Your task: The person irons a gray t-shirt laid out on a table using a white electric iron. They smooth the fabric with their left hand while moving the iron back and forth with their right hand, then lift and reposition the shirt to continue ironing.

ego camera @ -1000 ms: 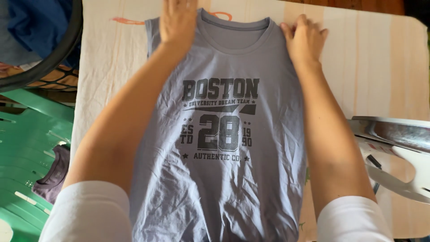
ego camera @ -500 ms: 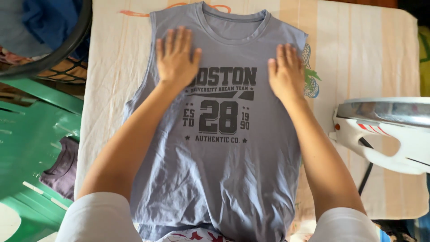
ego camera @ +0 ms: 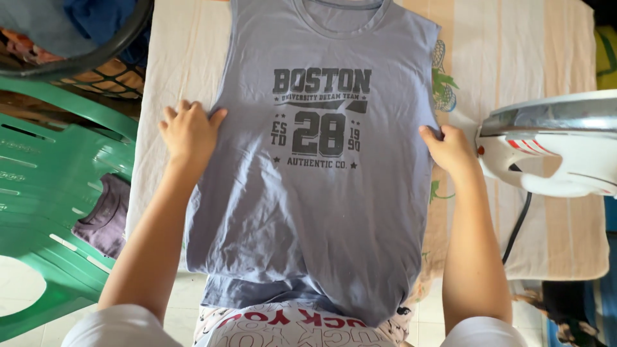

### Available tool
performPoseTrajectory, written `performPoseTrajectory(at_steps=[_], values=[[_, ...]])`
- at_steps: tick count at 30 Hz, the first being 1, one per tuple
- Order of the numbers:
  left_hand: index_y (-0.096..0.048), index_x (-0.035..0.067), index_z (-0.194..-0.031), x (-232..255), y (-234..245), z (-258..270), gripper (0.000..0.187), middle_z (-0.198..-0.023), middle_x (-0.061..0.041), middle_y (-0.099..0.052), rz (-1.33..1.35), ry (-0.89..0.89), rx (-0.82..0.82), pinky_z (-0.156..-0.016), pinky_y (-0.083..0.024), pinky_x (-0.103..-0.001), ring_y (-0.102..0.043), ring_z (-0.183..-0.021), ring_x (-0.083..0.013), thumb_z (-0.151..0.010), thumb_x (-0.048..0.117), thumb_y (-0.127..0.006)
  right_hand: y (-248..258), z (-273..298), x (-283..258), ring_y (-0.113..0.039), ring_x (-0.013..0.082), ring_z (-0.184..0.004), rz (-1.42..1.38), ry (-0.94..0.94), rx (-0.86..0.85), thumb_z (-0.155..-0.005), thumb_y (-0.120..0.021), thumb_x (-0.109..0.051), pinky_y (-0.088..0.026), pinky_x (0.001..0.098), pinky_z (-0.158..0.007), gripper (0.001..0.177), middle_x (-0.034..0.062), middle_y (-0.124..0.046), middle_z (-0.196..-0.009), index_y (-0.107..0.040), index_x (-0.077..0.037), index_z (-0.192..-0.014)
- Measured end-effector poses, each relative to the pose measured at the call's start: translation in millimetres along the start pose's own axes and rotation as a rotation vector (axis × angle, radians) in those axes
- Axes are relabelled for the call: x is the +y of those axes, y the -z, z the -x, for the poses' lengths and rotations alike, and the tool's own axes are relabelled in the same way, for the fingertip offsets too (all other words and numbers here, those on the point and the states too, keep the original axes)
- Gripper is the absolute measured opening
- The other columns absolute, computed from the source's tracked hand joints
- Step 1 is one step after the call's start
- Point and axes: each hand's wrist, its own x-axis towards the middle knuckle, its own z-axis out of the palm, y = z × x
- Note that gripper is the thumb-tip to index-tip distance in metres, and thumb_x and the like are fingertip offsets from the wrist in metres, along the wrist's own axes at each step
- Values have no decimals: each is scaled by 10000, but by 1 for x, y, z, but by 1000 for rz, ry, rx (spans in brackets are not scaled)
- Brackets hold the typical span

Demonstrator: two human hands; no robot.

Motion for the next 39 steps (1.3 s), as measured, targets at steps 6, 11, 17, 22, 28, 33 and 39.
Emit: performPoseTrajectory(at_steps=[6,11,17,22,28,33,39], values=[[-572,-15,-1125,-28,6,26,352,-1040,-206,-676,414,33,-33,-837,-482,-485,-622,-959,-385,-1027,304,-685,-1,21,14,-506,116,-869,-852,96,-43,-1021,-811,-295,-413,314,-752,339,30,-583,-996,-642,-8,-1086],[-541,51,-1201,-27,17,22,305,-875,-188,-622,681,166,-132,-702,-458,-389,-578,-773,-270,-962,166,-693,25,37,-7,-661,28,-885,-1009,74,-345,-866,-741,-291,-537,241,-776,291,-70,-726,-1029,-709,-139,-1112],[-621,54,-1132,-32,5,21,114,-954,-149,-625,801,28,131,-719,-480,-358,-590,-821,-226,-1020,45,-634,15,10,17,-624,397,-750,69,47,106,-1060,-760,-298,-498,462,-742,451,245,-658,-764,-658,123,-934],[-600,12,-1082,-34,11,16,96,-1002,-172,-643,734,-73,293,-729,-472,-373,-607,-853,-278,-1021,-62,-600,-21,0,37,-651,443,-863,72,259,412,-1030,-738,-223,-493,495,-812,274,258,-675,-892,-655,36,-1058],[-552,28,-1192,-36,14,15,173,-1104,-199,-661,545,-113,312,-776,-496,-465,-647,-949,-384,-1049,-34,-624,-20,15,38,-621,453,-961,124,383,520,-1044,-724,-216,-496,511,-800,240,262,-602,-1152,-649,10,-1076],[-509,-11,-1282,-28,12,34,310,-1198,-279,-606,480,-18,254,-771,-511,-511,-638,-942,-460,-1024,72,-659,-28,33,40,-638,352,-880,-35,318,509,-1051,-734,-271,-504,438,-757,303,204,-659,-1006,-676,20,-1110],[-532,-32,-1229,-20,9,92,297,-1174,-291,-645,354,89,176,-819,-514,-551,-642,-997,-491,-1074,207,-614,-24,78,63,-587,90,-734,-684,-36,26,-1003,-689,-378,-480,282,-628,423,6,-682,-902,-695,16,-1155]])
